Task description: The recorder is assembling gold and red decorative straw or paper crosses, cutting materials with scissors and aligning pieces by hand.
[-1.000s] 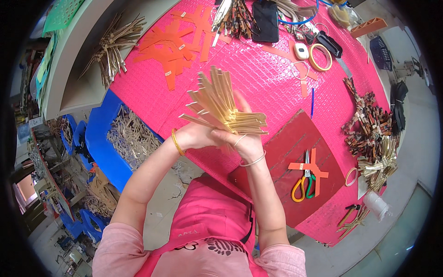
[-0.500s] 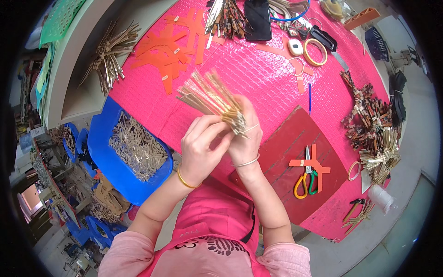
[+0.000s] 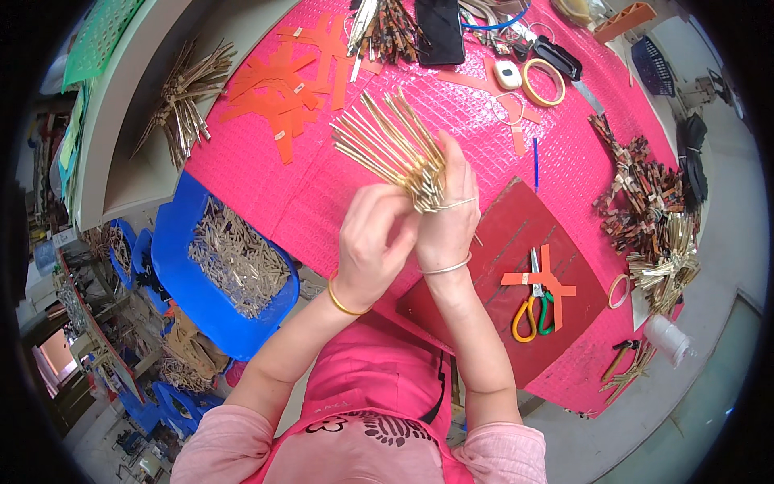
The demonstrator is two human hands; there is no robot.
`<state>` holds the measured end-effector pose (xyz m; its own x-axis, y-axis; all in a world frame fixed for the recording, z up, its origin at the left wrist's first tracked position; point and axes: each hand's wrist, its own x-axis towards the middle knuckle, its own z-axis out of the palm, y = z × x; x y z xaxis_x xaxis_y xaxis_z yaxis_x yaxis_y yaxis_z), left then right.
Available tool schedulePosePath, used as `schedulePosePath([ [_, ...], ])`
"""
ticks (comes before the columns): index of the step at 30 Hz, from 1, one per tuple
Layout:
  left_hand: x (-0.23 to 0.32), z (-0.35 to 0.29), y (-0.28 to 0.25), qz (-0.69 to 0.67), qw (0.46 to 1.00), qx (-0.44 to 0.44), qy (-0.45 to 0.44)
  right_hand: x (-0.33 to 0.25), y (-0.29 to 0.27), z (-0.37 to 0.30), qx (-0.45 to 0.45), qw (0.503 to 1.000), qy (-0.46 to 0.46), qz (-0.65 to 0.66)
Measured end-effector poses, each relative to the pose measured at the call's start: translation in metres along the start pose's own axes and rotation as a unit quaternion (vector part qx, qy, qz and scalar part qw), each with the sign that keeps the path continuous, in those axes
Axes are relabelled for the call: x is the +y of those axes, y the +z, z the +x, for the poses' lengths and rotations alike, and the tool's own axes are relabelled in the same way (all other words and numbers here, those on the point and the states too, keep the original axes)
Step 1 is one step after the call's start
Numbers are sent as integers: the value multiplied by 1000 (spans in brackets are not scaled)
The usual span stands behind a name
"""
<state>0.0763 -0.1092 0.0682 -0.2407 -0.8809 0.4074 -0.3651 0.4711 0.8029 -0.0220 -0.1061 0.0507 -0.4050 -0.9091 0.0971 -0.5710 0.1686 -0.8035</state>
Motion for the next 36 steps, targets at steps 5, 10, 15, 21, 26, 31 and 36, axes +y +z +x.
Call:
schedulePosePath([
  [5,7,9,-17,-93,991,-99,-18,-2,-13,14,39,996,-77,20],
  [10,-13,58,-63,-732,575,-179,-319,18,-37,10,-16,954,-276,-120],
  [15,-44,47,-60,-814,411,-94,-398,31,-65,-7,-51,946,69,313],
  [21,-23,20,-3,-369,824,-236,-359,16,-51,3,-85,887,227,392],
  [26,-26,7,1,-459,756,-295,-363,18,-48,6,-204,820,309,437],
  [31,-32,-11,10,-514,733,-143,-422,36,-51,-14,-198,962,90,165],
  [36,-36,-26,19,-614,645,57,-453,57,-54,-13,10,910,156,383],
])
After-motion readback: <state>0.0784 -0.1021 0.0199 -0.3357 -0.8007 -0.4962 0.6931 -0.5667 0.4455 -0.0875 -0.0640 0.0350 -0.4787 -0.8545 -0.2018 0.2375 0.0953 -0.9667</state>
